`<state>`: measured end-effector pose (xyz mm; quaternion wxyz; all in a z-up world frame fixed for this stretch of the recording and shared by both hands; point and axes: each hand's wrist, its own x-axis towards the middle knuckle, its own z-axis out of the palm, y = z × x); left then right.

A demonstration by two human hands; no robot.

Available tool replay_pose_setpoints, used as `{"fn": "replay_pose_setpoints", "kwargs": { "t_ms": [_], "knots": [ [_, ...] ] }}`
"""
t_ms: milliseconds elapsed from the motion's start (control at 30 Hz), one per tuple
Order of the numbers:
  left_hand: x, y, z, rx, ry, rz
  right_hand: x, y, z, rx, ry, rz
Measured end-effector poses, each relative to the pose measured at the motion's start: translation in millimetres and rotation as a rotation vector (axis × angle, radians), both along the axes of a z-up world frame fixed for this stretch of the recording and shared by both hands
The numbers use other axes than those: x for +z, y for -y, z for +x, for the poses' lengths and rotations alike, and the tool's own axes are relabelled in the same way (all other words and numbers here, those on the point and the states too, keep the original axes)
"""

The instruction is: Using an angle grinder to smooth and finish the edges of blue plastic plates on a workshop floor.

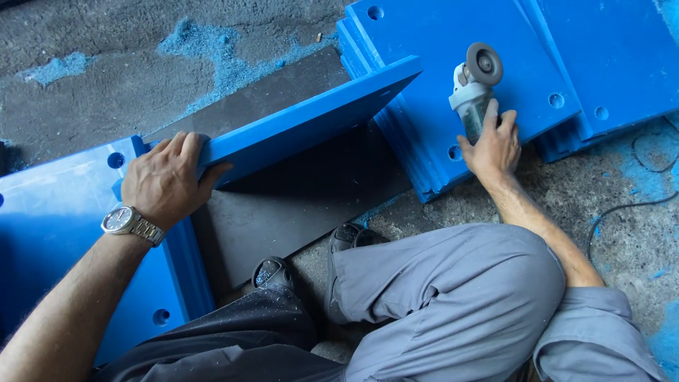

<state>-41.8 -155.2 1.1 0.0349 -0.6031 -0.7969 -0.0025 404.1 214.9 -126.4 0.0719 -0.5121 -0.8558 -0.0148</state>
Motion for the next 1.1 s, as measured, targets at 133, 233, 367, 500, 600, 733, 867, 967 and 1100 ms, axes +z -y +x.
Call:
{"fn": "replay_pose_setpoints", "kwargs": {
  "t_ms": [133, 233, 367, 500, 600, 733, 867, 967, 1100],
  "knots": [
    [-2.2, 2.7, 1.8, 0.004, -0.015, -0.015, -1.1, 0.2, 2.0, 0.067, 0.007, 0.032],
    [-2.8, 3.7, 2.4, -0.002, -0.022, -0.008, -2.1, 1.2, 6.0, 0.129, 0.033, 0.072],
    [-2.7, 4.6, 3.6, 0.0, -0.026, -0.011, 1.9, 3.5, 6.8, 0.169, 0.042, 0.078],
    [-1.7, 2.4, 5.0, 0.014, -0.015, -0.029, 19.8, 4.7, 3.9, 0.141, 0.014, 0.028],
    [-2.7, 1.1, 6.0, 0.028, 0.005, -0.04, 50.4, 11.5, -4.4, 0.1, 0.029, -0.037],
    [-2.8, 1.6, 4.3, 0.01, 0.002, -0.015, 101.6, 7.1, -35.3, 0.185, 0.01, -0.051],
    [3.7, -5.1, 4.8, 0.051, 0.03, -0.026, 115.5, -20.7, -93.9, 0.172, -0.385, -0.454],
    [-0.7, -9.9, 0.5, 0.087, 0.044, -0.037, 76.8, -61.4, -142.7, 0.071, -0.763, -0.748],
    [2.5, -8.9, -2.7, 0.016, -0.01, 0.072, 63.4, -19.8, -189.8, -0.041, -0.989, -0.949]
  ]
}}
